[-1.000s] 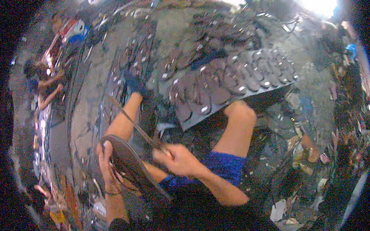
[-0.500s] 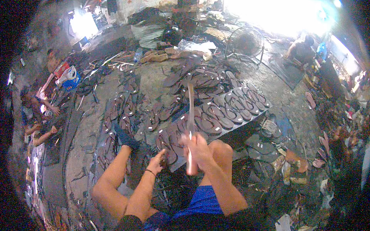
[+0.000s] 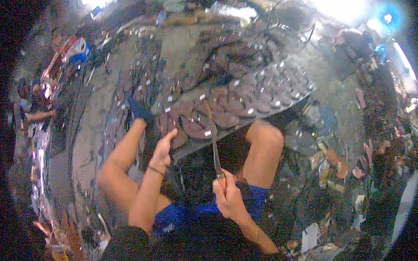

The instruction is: The person sits on the floor and uses a knife to trim the edges of brown sandals. They repeatedly pick up sandals, scrape the soles and edges with the blade, and place them back on the floor among many others.

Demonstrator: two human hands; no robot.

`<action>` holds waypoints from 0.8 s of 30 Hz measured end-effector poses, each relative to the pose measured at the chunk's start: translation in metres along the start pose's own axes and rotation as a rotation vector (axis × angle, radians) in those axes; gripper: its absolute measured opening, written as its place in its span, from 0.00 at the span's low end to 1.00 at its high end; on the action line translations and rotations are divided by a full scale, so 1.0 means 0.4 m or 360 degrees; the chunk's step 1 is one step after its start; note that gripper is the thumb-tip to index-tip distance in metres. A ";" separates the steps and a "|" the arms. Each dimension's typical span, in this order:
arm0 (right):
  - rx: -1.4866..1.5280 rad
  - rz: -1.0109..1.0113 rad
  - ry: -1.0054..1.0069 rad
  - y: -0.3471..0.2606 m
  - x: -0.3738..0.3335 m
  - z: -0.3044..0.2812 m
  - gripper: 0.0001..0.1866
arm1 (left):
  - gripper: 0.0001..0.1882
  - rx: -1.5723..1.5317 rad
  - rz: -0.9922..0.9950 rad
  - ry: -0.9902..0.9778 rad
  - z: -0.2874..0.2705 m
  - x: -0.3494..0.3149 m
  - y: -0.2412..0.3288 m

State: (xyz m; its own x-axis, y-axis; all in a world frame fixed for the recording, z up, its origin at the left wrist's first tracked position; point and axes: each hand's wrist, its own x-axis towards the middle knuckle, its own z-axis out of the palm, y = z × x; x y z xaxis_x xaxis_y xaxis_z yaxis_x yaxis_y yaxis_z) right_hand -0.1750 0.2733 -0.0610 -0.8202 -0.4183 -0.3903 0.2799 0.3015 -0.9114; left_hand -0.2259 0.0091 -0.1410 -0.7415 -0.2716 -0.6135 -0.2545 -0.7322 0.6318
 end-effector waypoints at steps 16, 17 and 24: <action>-0.0536 -0.0220 -0.0370 0.061 0.165 0.046 0.13 | 0.19 0.0116 0.0031 0.0191 0.005 -0.065 -0.003; -0.0574 -0.0230 -0.0382 0.058 0.177 0.053 0.13 | 0.19 0.0066 0.0033 0.0137 -0.007 -0.059 -0.014; -0.1004 -0.0212 -0.0112 0.116 0.238 0.120 0.17 | 0.19 -0.0138 0.0077 0.0197 -0.021 -0.044 -0.085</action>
State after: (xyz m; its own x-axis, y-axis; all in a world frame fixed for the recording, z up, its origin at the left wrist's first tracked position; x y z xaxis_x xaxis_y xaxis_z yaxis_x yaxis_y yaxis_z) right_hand -0.2160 0.2064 -0.1466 -0.7870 -0.5355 -0.3064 -0.1864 0.6799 -0.7092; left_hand -0.1990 0.0335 -0.1558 -0.6679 -0.3789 -0.6406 -0.1621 -0.7660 0.6221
